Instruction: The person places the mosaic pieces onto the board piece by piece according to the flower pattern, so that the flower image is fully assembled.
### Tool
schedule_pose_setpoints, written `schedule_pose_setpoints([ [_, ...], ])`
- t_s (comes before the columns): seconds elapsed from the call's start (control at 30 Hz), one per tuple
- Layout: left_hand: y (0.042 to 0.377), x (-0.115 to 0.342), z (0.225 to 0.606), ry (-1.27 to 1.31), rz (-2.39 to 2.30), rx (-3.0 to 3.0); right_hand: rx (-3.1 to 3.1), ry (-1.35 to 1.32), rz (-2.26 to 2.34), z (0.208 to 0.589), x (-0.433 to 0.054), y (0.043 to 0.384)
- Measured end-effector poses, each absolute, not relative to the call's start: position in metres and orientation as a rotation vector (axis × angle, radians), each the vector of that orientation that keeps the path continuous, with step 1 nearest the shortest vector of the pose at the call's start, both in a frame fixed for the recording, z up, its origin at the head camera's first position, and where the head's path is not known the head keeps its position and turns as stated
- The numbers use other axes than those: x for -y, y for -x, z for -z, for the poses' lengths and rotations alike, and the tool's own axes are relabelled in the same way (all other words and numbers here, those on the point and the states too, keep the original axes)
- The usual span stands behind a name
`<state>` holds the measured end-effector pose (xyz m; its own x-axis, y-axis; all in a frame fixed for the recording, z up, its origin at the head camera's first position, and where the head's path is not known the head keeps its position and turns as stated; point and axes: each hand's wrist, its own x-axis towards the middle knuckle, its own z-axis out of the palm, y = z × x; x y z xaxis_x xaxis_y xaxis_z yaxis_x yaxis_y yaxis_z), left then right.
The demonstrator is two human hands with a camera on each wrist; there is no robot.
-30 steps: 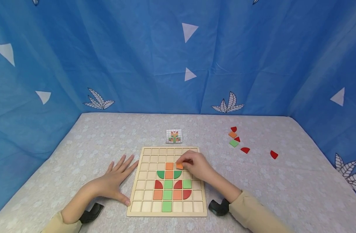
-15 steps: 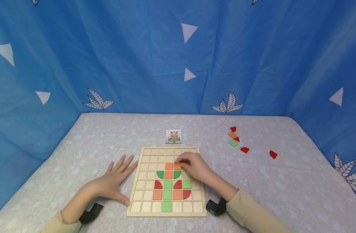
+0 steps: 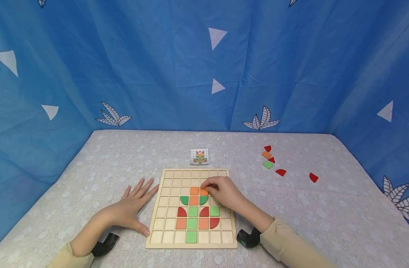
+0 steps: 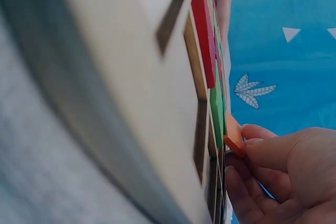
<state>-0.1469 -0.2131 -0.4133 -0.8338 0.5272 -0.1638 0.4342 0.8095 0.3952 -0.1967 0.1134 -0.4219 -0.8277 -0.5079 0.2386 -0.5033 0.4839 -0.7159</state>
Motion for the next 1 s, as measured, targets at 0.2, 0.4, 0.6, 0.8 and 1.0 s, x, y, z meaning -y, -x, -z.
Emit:
schedule_pose_setpoints([
  [0.2, 0.147, 0.213, 0.412, -0.739, -0.503, -2.729, -2.711, 0.899, 1.301, 0.422, -0.114, 0.197],
  [0.4, 0.147, 0.213, 0.412, -0.730, -0.500, -2.729, -2.712, 0.907, 1.322, 0.422, -0.114, 0.198],
  [0.6, 0.147, 0.213, 0.413, -0.722, -0.495, -2.733, -2.708, 0.896, 1.346, 0.421, -0.115, 0.197],
  [0.8, 0.146, 0.213, 0.411, -0.721, -0.507, -2.724, -2.704, 0.881, 1.374, 0.417, -0.118, 0.197],
  [1.0, 0.146, 0.213, 0.412, -0.724, -0.504, -2.716, -2.728, 0.841, 1.403, 0.411, -0.136, 0.201],
])
